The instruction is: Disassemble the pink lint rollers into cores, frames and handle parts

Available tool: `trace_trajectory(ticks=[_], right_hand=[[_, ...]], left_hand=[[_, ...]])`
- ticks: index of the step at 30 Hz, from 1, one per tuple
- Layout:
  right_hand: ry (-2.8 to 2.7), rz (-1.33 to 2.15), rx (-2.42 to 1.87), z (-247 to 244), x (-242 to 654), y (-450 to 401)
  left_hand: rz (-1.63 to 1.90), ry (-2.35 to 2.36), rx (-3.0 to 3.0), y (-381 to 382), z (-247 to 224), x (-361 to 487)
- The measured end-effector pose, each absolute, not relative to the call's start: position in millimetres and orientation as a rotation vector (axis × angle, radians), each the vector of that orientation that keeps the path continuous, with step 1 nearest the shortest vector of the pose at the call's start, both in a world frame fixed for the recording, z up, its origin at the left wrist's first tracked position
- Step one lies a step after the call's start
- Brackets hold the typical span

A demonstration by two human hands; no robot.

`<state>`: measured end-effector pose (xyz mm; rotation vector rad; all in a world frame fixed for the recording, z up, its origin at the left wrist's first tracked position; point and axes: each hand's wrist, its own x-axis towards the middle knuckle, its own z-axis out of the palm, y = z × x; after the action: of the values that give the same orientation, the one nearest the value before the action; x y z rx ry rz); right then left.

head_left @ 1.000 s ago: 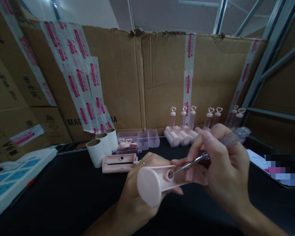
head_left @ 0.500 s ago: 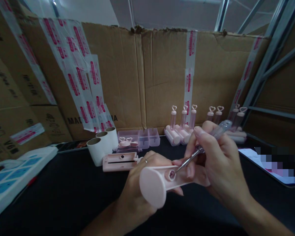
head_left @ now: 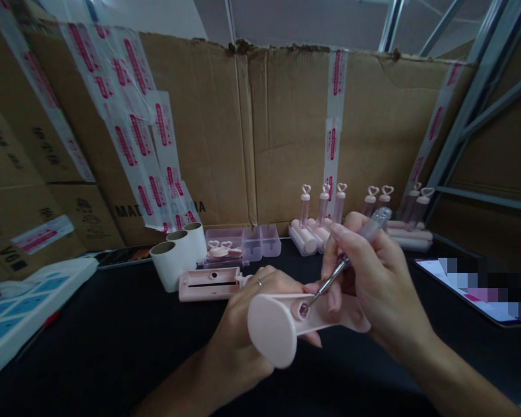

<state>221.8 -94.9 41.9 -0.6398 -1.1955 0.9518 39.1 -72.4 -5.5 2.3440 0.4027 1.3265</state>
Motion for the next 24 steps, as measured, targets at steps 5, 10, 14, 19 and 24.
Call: trace_trajectory(ticks=[5, 10, 14, 19, 24], right_hand=[[-1.209, 0.959, -0.649, 42.2, 221.8, -94.2], [-1.21, 0.963, -0.657, 41.8, 221.6, -93.3], [-1.235, 0.95, -0.662, 40.5, 222.0, -91.7], [-1.244, 0.956, -0.654, 40.0, 222.0, -91.3], [-1.18, 0.95, -0.618, 42.9, 220.0, -94.8]], left_hand=[[1.338, 0.378, 2.37, -72.6, -2.3, 39.7], [1.307, 0.391, 2.408, -73.2, 0.5, 39.7], [1.286, 0.396, 2.419, -72.8, 0.9, 37.7], [1.317, 0.383, 2.4, -72.9, 0.2, 40.3], [1.445, 0.379, 2.307, -73.9, -1.9, 45.8]])
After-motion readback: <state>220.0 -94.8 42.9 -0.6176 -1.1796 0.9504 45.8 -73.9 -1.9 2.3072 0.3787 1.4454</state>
